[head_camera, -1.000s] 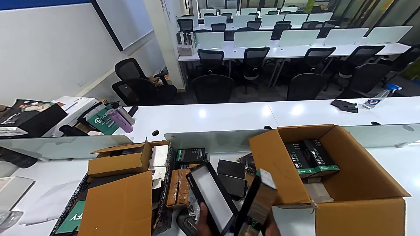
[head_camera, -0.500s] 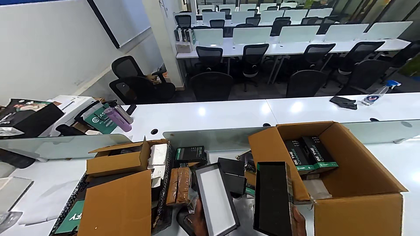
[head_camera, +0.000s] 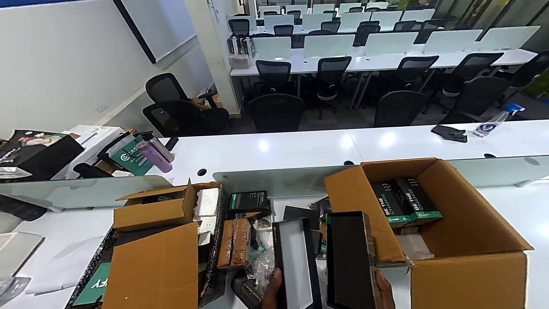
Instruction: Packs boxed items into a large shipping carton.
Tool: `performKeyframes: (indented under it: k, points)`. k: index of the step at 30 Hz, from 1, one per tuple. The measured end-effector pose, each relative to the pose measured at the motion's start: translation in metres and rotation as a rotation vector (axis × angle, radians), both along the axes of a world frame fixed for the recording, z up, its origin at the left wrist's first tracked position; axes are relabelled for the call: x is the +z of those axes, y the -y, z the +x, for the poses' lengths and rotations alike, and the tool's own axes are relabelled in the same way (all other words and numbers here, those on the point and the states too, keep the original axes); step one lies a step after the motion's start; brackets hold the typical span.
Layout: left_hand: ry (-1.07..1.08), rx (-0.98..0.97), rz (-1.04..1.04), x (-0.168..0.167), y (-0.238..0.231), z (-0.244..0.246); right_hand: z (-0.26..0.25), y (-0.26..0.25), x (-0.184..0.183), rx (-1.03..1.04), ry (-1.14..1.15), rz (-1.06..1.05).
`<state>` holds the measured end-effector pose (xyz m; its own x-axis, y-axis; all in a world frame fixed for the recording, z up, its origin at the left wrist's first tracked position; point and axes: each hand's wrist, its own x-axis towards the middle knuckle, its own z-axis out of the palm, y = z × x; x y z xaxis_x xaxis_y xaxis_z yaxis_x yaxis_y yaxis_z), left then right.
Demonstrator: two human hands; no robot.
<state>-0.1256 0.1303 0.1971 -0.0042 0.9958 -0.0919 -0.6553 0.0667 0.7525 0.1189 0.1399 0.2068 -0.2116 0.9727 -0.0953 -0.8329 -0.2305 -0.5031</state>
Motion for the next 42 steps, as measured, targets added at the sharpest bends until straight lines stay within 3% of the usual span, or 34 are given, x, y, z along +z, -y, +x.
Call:
performKeyframes:
  k: [3,6,15,24,32,42]
  points:
    - [-0.365,-0.203,0.268,-0.007,-0.013,0.003,-0.004,0.007,0.005,-0.077,0.241,-0.065]
    - [-0.614,-0.215,0.458,-0.016,-0.025,0.011,-0.006,0.01,-0.002,-0.102,0.373,-0.046]
    - [-0.869,-0.158,0.414,-0.013,-0.022,0.014,0.0,0.008,-0.015,-0.05,0.435,0.047]
    - [-0.91,-0.153,0.348,-0.009,-0.019,0.016,0.001,0.009,-0.016,-0.033,0.45,0.066]
    - [-0.565,-0.228,0.066,-0.001,-0.016,0.009,0.0,-0.004,-0.023,0.062,0.705,0.486]
    - [-0.547,-0.214,0.063,-0.002,-0.013,0.016,-0.009,0.005,-0.025,-0.001,0.882,0.446]
